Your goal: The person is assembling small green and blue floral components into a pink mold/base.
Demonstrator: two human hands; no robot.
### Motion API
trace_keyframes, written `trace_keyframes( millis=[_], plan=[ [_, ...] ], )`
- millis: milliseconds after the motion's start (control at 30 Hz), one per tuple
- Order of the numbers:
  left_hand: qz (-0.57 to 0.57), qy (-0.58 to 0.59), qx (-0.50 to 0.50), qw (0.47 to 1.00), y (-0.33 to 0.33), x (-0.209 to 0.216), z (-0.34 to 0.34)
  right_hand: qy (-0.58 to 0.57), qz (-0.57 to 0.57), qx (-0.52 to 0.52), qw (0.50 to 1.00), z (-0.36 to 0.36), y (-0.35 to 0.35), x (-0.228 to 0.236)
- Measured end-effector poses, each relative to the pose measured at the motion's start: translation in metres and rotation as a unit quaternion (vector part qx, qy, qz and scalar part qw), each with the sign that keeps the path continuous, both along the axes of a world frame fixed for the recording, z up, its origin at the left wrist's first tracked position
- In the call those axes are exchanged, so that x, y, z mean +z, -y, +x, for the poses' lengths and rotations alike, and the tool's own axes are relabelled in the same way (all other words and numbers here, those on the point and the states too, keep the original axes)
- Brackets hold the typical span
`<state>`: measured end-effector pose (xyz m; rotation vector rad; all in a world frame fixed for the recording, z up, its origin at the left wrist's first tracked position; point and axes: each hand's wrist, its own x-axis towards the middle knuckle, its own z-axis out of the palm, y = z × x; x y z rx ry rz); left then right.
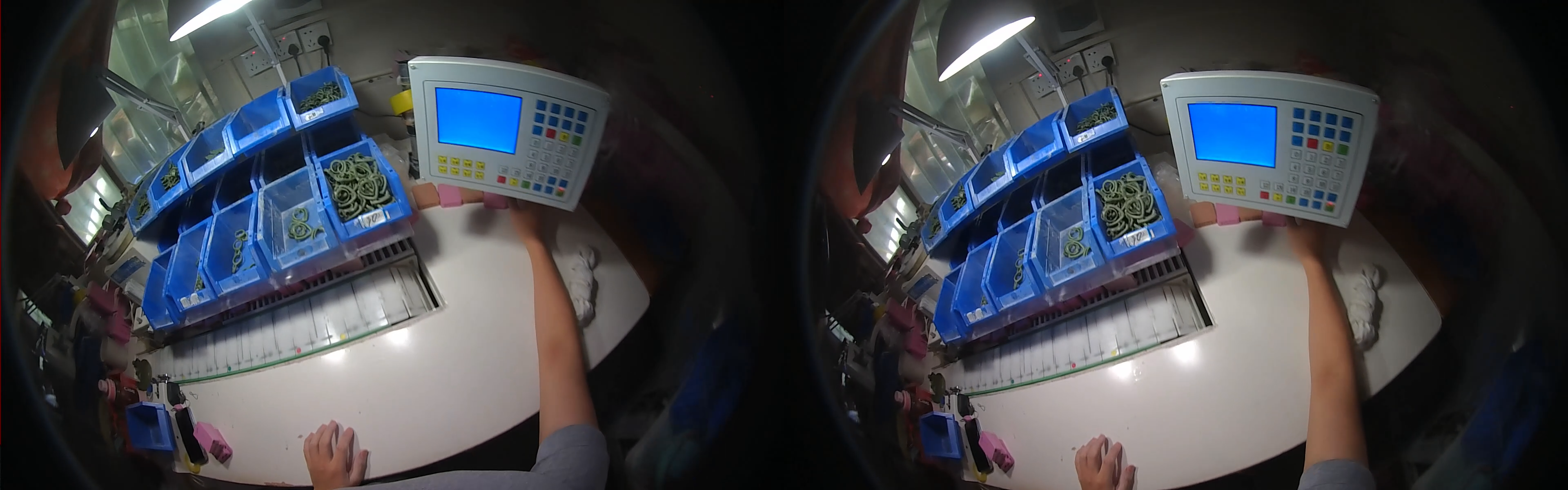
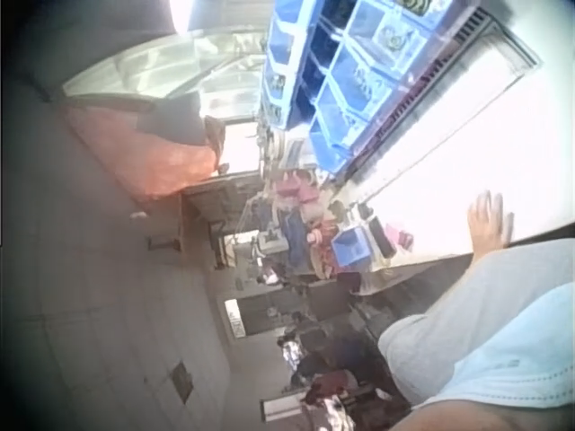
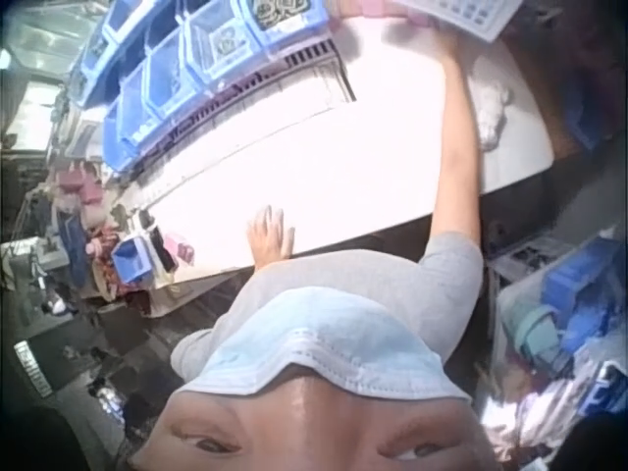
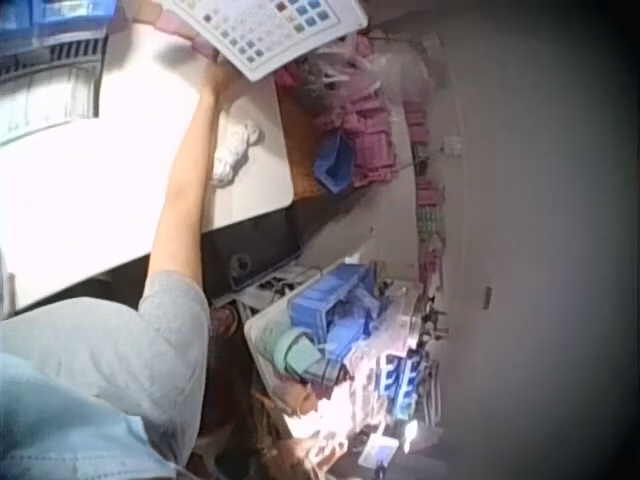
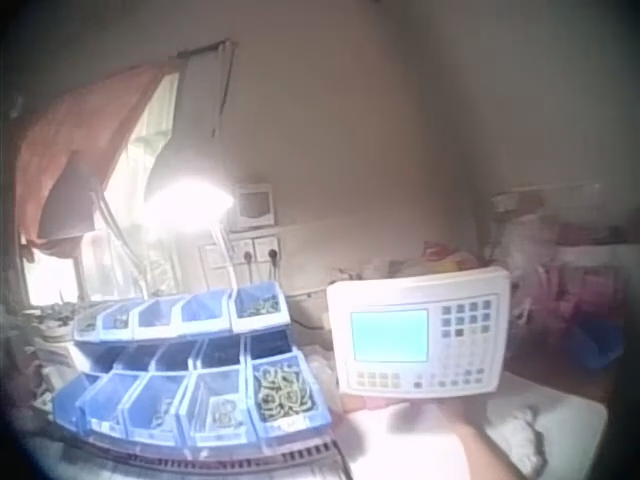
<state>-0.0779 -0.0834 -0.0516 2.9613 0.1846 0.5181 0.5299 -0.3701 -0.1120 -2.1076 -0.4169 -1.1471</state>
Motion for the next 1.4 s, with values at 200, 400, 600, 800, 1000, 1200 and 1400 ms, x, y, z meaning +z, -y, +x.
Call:
trace_keyframes(
  millis=[200, 400, 600, 800, 1000, 1200, 1400],
  plan=[
    [-0.054, -0.003, 0.026, 0.998, 0.004, -0.004, 0.003, -0.159, 0.050, -0.018, 0.986, 0.045, -0.022, 0.016],
    [-0.075, 0.028, 0.034, 0.996, 0.003, -0.003, 0.004, -0.269, 0.034, -0.025, 0.962, 0.015, -0.022, 0.058],
    [-0.063, 0.040, 0.032, 0.997, 0.000, -0.008, 0.000, -0.311, 0.028, -0.063, 0.948, -0.038, -0.007, 0.065],
    [-0.082, -0.013, -0.024, 0.996, -0.010, -0.003, -0.002, -0.175, -0.058, -0.231, 0.955, -0.123, -0.002, 0.029],
    [-0.186, 0.023, -0.047, 0.981, -0.016, 0.003, 0.001, -0.204, -0.046, -0.079, 0.975, -0.296, -0.055, 0.026],
    [-0.353, 0.038, -0.083, 0.931, -0.036, -0.002, 0.015, -0.432, 0.203, 0.407, 0.779, -0.474, -0.144, 0.050],
    [-0.420, 0.097, -0.088, 0.898, -0.046, 0.001, -0.003, -0.559, 0.328, 0.499, 0.575, -0.540, -0.193, 0.072]
  ],
)
